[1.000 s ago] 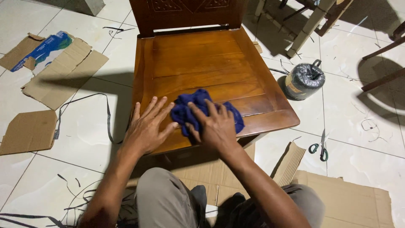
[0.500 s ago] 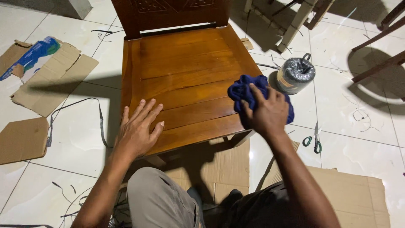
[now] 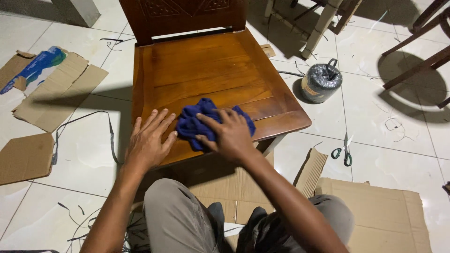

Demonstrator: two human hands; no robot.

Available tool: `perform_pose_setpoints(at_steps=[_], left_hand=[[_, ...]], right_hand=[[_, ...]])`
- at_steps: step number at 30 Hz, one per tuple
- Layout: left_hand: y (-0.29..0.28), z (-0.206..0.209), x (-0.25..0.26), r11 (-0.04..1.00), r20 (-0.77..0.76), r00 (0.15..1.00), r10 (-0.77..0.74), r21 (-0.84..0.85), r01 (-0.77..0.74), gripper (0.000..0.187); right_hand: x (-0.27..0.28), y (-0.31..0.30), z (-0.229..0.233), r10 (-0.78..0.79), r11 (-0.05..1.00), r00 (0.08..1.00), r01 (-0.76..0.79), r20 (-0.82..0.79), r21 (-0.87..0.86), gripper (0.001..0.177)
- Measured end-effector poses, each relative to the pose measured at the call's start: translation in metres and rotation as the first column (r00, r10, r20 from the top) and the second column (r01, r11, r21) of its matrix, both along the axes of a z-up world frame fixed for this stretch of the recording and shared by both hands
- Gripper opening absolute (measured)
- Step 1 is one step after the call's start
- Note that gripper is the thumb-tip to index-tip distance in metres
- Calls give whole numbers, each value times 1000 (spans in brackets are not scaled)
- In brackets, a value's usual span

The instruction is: Wiping a wooden chair and wrapping its legs with cardboard for protection

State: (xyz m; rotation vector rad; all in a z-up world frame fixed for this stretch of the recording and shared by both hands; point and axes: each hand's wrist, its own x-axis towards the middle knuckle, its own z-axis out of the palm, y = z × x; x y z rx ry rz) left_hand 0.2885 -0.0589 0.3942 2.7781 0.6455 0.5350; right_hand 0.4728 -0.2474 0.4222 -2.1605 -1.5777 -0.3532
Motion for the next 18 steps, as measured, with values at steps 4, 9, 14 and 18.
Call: perform_pose_setpoints(at_steps=[4, 9, 14, 18], left_hand=[[1, 2, 0, 1000, -18, 1000, 4, 11, -4, 50], [2, 2, 2, 1000, -27, 1000, 1, 1, -1, 51], [-1, 3, 5, 1000, 17, 1000, 21, -15, -21, 50], [2, -2, 6, 999, 32, 999, 26, 24, -26, 48]], right_hand=[[54, -32, -10, -41, 999, 994, 43, -97, 16, 51], [122, -81, -11, -336, 942, 941, 337, -20, 5, 50], [118, -73, -19, -435, 900, 896, 435, 94, 17, 51], [74, -38, -19, -327, 945, 941, 326, 87, 33, 50]])
